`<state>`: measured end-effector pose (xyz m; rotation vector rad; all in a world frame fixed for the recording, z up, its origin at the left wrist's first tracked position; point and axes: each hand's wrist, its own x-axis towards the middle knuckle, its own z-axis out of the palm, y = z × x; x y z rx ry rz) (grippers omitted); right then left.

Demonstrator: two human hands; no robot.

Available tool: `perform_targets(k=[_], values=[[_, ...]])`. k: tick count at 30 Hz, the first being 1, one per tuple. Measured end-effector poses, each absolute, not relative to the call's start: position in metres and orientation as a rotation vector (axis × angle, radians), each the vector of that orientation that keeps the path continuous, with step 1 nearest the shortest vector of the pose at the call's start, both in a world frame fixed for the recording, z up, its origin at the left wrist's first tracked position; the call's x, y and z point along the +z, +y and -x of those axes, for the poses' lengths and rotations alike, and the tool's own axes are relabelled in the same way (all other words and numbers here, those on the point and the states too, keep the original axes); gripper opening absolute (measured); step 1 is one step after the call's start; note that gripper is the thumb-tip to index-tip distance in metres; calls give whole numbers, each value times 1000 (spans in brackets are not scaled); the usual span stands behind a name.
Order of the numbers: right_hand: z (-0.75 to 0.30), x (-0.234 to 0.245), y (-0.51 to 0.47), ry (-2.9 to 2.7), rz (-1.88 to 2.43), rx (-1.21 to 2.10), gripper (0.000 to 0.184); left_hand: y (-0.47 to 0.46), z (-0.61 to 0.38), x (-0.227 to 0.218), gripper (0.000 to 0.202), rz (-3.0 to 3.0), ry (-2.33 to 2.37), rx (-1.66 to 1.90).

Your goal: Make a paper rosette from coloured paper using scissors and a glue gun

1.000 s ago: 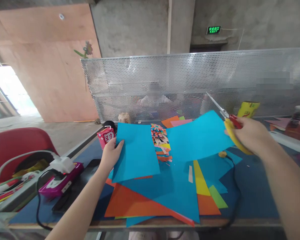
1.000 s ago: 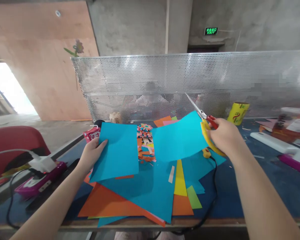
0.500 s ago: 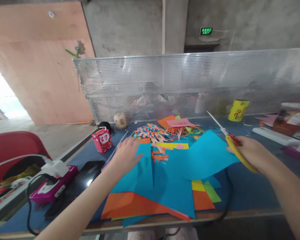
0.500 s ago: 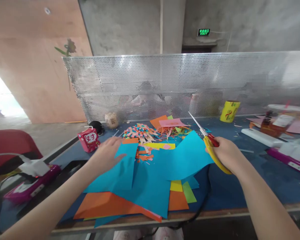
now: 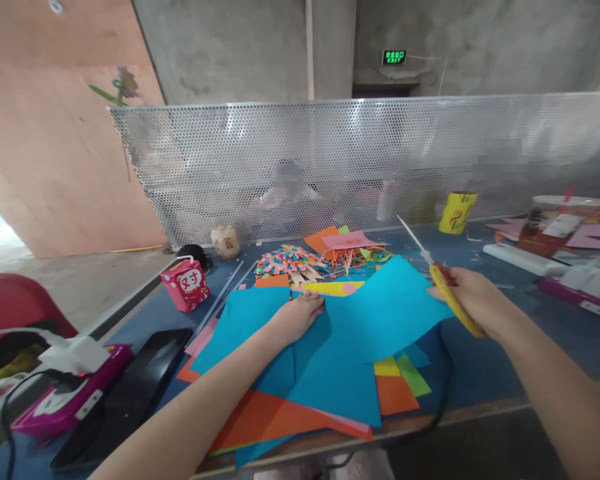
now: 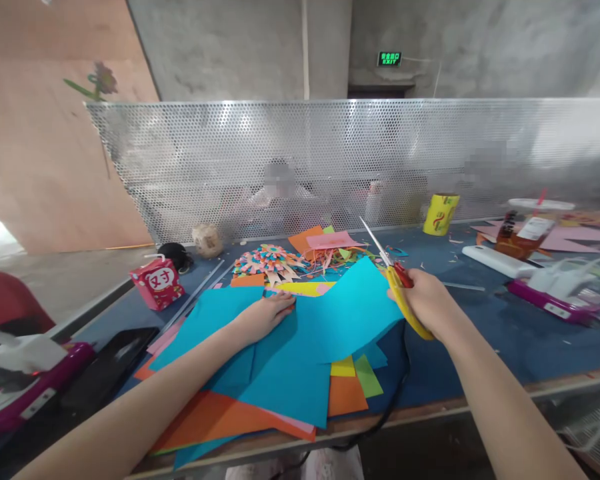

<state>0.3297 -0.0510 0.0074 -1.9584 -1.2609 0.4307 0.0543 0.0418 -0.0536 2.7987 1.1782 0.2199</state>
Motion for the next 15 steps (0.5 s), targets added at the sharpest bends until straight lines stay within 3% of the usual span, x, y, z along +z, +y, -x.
perform_targets(k=[10, 15], values=[[-315, 0, -43, -1310, 1941, 537, 20, 47, -49, -51, 35, -2696, 1415, 354], [-331, -1, -44, -1240, 1961, 426, 16, 45, -46, -47, 31, -2716, 1351, 405]])
